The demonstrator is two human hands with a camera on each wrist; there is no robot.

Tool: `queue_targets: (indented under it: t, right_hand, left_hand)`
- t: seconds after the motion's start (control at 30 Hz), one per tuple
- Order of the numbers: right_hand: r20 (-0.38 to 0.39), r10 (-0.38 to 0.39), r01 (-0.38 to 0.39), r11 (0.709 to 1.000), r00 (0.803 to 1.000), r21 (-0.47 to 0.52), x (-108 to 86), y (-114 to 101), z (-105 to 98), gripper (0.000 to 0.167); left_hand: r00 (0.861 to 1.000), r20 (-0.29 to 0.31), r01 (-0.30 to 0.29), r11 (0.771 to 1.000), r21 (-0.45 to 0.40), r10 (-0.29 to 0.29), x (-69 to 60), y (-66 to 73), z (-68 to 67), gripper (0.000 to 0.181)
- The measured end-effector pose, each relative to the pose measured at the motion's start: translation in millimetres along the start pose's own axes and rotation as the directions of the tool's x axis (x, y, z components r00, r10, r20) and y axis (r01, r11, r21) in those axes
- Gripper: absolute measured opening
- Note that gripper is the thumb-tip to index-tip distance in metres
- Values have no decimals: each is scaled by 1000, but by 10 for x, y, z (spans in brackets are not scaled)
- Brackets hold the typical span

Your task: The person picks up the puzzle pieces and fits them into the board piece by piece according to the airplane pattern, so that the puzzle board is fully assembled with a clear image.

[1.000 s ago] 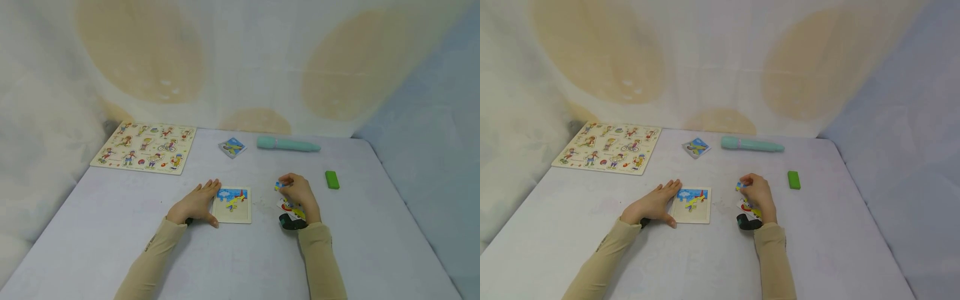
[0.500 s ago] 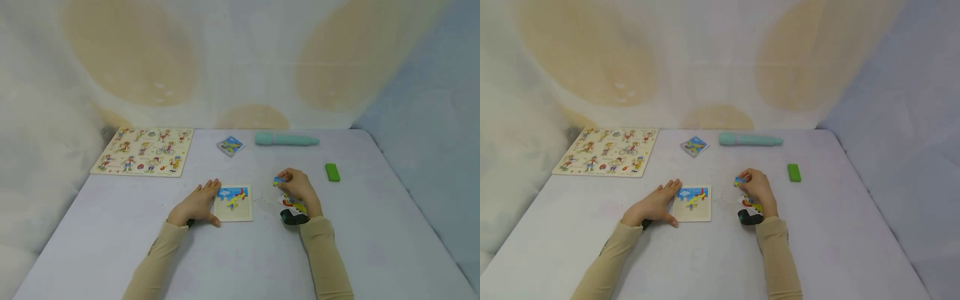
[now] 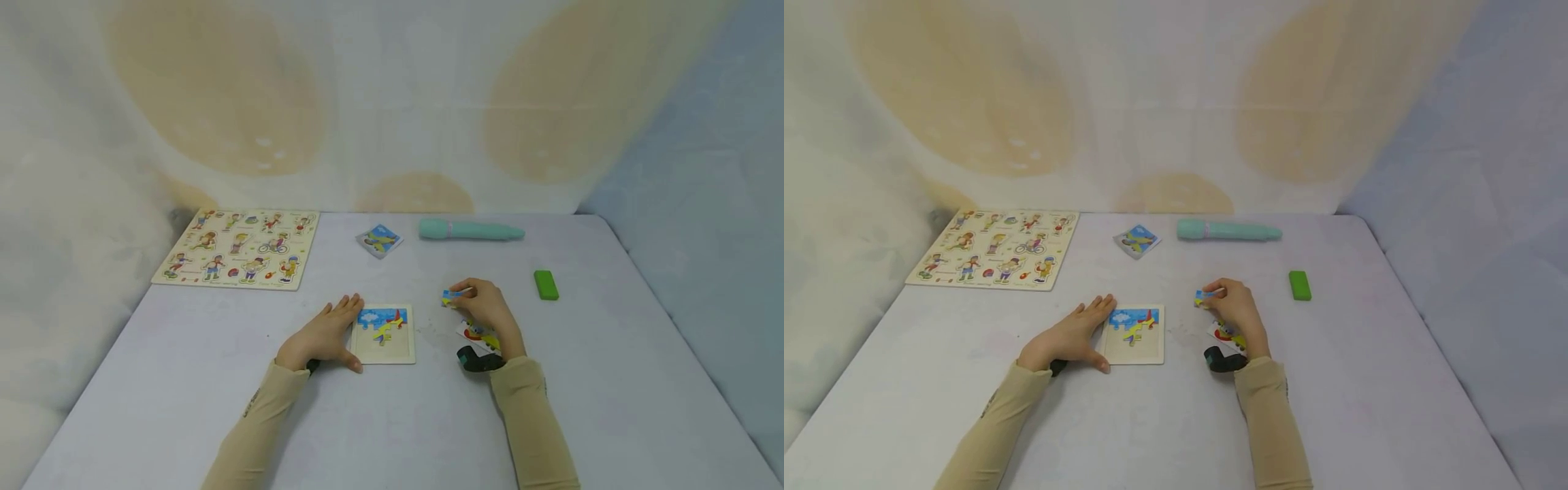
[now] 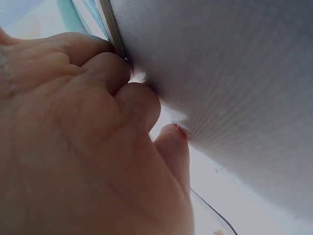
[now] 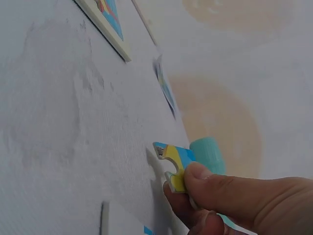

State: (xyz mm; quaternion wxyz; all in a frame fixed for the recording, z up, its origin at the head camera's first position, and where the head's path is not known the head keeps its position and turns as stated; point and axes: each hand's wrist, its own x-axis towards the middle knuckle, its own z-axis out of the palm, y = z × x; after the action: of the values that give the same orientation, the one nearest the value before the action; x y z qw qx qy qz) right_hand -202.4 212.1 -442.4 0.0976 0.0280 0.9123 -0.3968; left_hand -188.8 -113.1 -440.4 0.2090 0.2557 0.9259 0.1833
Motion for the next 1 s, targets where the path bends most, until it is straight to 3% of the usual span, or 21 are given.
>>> queue_targets:
  t: [0.3,0.73,1.0]
  right_hand:
    - [31,-51,48,996,998,74,13,-133,169,32]
    - [96,-60,40,979,994,199,-4,-305,360,31]
    - [148,-78,45,975,986,216,-19,-439,523,28]
  left_hand:
    - [1000,9,0,1000,3,0,-9,14,-4,125]
    - [1000,7,-7,1000,-21,7,-19,7,-8,124]
    - [1000,7,-14,1000,-18,14,-9,-6,-7,124]
